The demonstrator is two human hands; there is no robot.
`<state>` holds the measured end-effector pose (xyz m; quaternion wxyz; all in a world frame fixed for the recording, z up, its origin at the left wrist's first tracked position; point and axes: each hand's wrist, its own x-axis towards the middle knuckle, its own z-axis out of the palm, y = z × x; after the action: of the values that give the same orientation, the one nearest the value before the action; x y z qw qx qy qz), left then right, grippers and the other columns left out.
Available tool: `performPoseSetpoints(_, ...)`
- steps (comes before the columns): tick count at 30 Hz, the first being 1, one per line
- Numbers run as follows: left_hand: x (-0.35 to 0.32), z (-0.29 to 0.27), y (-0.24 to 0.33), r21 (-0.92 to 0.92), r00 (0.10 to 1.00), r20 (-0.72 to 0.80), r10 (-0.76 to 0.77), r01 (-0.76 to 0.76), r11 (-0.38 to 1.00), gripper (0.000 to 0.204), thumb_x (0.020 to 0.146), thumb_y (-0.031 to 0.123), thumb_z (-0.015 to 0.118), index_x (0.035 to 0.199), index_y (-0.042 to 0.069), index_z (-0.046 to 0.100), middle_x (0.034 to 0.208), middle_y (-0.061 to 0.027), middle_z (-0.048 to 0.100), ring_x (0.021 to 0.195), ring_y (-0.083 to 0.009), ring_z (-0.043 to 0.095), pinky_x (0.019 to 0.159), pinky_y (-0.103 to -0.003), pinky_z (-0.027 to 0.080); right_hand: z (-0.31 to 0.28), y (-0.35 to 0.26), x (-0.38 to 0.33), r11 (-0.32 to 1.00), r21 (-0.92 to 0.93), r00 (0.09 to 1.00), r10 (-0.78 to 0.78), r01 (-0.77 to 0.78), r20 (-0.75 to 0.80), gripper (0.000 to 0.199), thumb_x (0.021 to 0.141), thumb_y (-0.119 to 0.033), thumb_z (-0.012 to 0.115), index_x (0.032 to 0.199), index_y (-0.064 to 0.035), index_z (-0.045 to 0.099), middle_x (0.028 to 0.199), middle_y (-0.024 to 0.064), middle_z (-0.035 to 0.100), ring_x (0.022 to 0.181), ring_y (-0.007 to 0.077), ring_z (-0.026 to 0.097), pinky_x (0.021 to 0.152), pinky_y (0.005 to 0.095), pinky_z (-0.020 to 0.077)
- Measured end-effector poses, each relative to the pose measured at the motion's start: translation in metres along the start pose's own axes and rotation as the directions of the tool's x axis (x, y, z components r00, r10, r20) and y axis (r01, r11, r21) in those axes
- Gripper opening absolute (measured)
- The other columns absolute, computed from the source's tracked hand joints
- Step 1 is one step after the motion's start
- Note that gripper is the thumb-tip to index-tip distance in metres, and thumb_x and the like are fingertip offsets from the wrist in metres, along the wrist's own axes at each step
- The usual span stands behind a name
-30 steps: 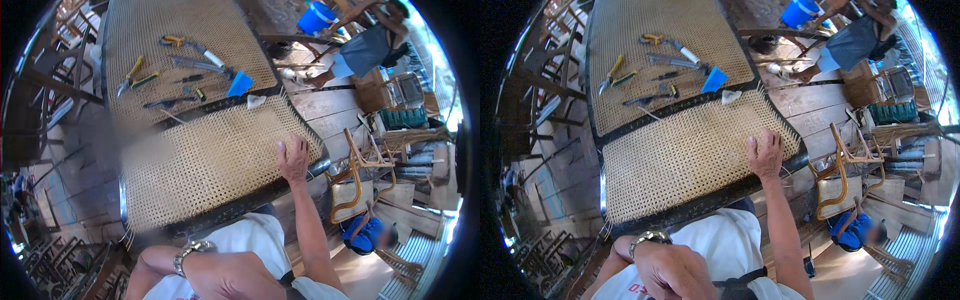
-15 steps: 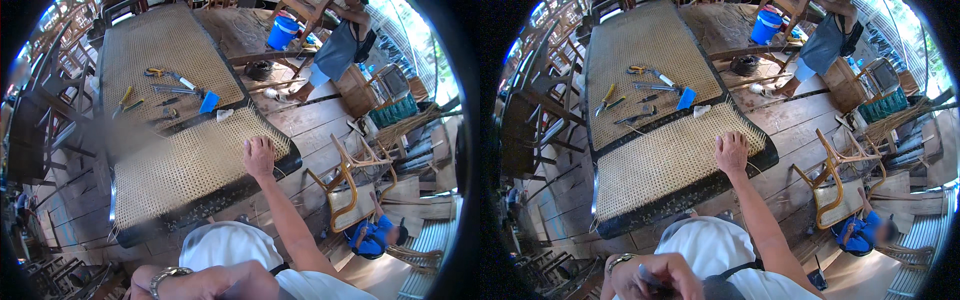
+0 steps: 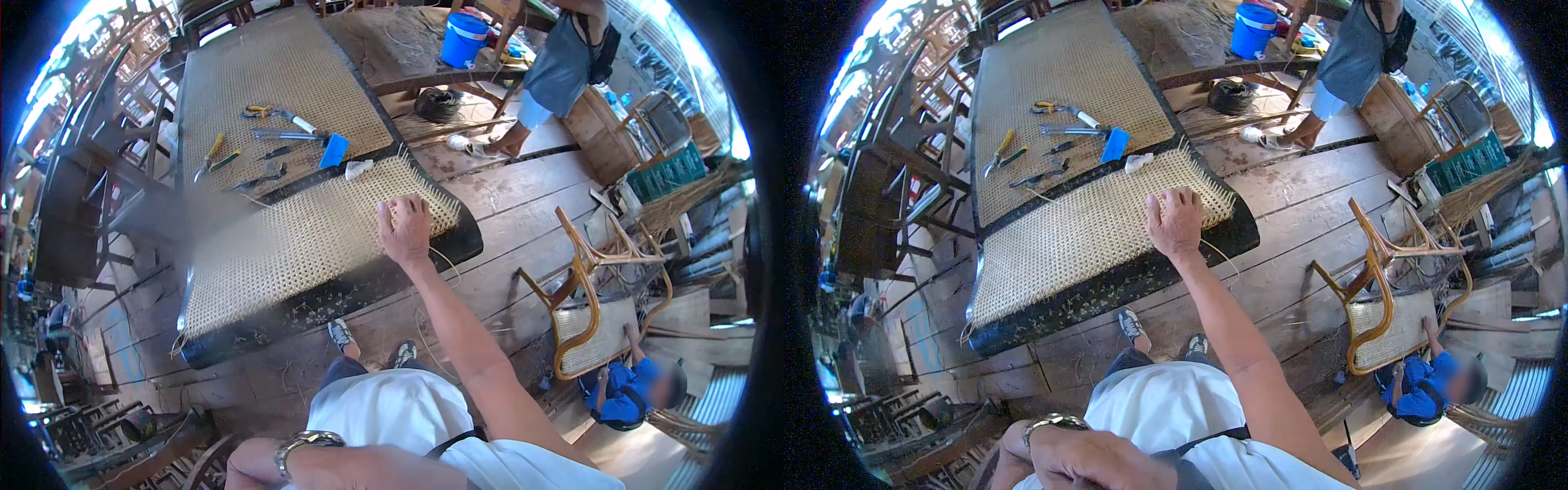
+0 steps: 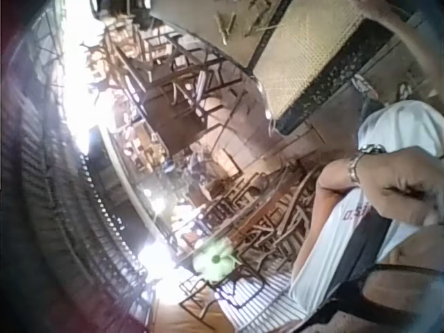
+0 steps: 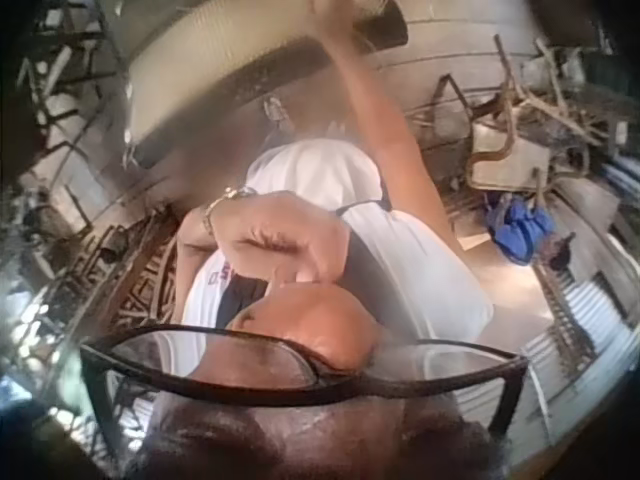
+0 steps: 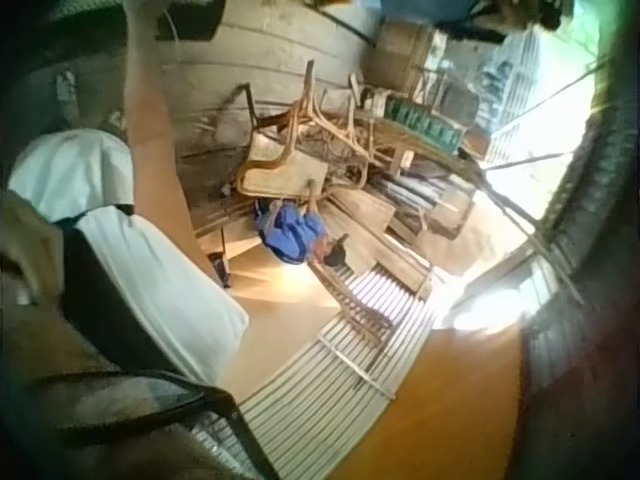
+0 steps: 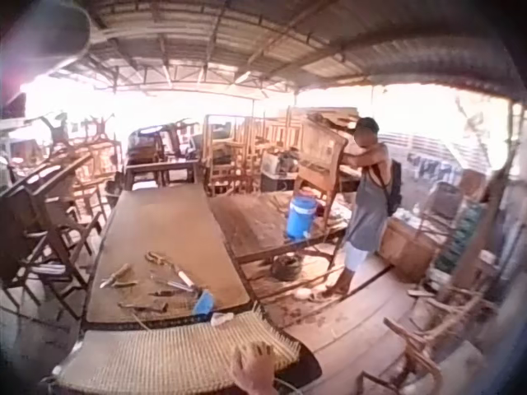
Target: The recorder is weaving cane into a chair seat or back panel using a thin strand of material and pliers.
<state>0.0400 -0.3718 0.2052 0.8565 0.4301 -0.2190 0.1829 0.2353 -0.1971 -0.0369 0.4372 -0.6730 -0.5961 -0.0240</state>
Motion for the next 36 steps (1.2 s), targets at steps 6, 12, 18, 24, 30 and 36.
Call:
performPoseSetpoints(6, 0.012, 0.020, 0.022, 0.102, 0.692, -0.721, -0.035, 0.155, 0.983, 0.020, 0.098, 0.019, 0.061, 0.096, -0.001, 0.062, 0.084, -0.0125, 0.061, 0.076, -0.0211, 0.058, 0.075, -0.036, 0.047, -0.019, 0.016, -0.015, 0.990, 0.142, 1.000, -0.010, 0.014, -0.029, 0.027, 0.093, -0.028, 0.063, 0.097, -0.0012, 0.059, 0.099, 0.0181, 0.060, 0.098, 0.0367, 0.056, 0.090, 0.0486, 0.0428)
performPoseSetpoints(12, 0.025, 0.038, 0.035, -0.092, 0.564, -0.825, -0.036, -0.072, 0.993, 0.036, 0.093, 0.027, 0.071, 0.098, -0.007, 0.062, 0.092, -0.0135, 0.065, 0.073, -0.0192, 0.058, 0.066, -0.031, 0.044, -0.066, 0.101, -0.069, 0.898, -0.077, 0.856, 0.384, -0.434, -0.347, 0.047, 0.098, -0.035, 0.057, 0.117, 0.0070, 0.055, 0.104, 0.0204, 0.062, 0.107, 0.0391, 0.055, 0.098, 0.0491, 0.0411)
performPoseSetpoints(18, 0.021, 0.027, -0.025, -0.168, 0.869, -0.441, 0.225, -0.326, 0.930, 0.069, 0.076, 0.036, 0.087, 0.118, -0.011, 0.059, 0.095, -0.0139, 0.064, 0.065, -0.0142, 0.050, 0.059, -0.028, 0.036, -0.079, 0.077, -0.114, 0.341, 0.587, 0.566, 0.785, -0.734, 0.251, 0.055, 0.100, -0.050, 0.053, 0.111, 0.0038, 0.057, 0.097, 0.0138, 0.059, 0.086, 0.0220, 0.059, 0.078, 0.0359, 0.0486)
performPoseSetpoints(24, 0.014, 0.005, -0.017, -0.418, 0.955, -0.269, -0.123, -0.001, 0.908, 0.035, 0.088, 0.023, 0.077, 0.102, -0.007, 0.066, 0.095, -0.0171, 0.064, 0.081, -0.0284, 0.059, 0.074, -0.037, 0.046, -0.138, 0.075, -0.141, 0.526, 0.270, 0.589, 0.673, -0.806, 0.447, 0.035, 0.100, -0.038, 0.058, 0.088, -0.0060, 0.064, 0.068, -0.0017, 0.052, 0.063, 0.0098, 0.051, 0.057, 0.0280, 0.0402)
performPoseSetpoints(30, 0.025, 0.001, -0.019, -0.233, 0.992, -0.121, -0.032, 0.003, 0.972, 0.022, 0.090, 0.016, 0.073, 0.095, -0.005, 0.068, 0.098, -0.0198, 0.065, 0.087, -0.0319, 0.061, 0.076, -0.041, 0.047, -0.269, 0.217, -0.261, 0.720, -0.281, 0.675, 0.694, -0.635, 0.251, 0.036, 0.094, -0.035, 0.066, 0.097, 0.0005, 0.070, 0.078, 0.0164, 0.068, 0.070, 0.0242, 0.061, 0.069, 0.0372, 0.0476)
performPoseSetpoints(36, 0.038, 0.027, -0.017, -0.184, 0.910, -0.406, 0.089, -0.176, 0.967, 0.015, 0.090, 0.008, 0.071, 0.095, -0.006, 0.068, 0.093, -0.0188, 0.066, 0.083, -0.0287, 0.062, 0.070, -0.037, 0.048, -0.342, 0.307, -0.335, 0.480, -0.615, 0.496, 0.853, -0.626, 0.162, 0.050, 0.091, -0.048, 0.065, 0.085, 0.0015, 0.070, 0.074, 0.0199, 0.066, 0.073, 0.0372, 0.065, 0.070, 0.0466, 0.0489)
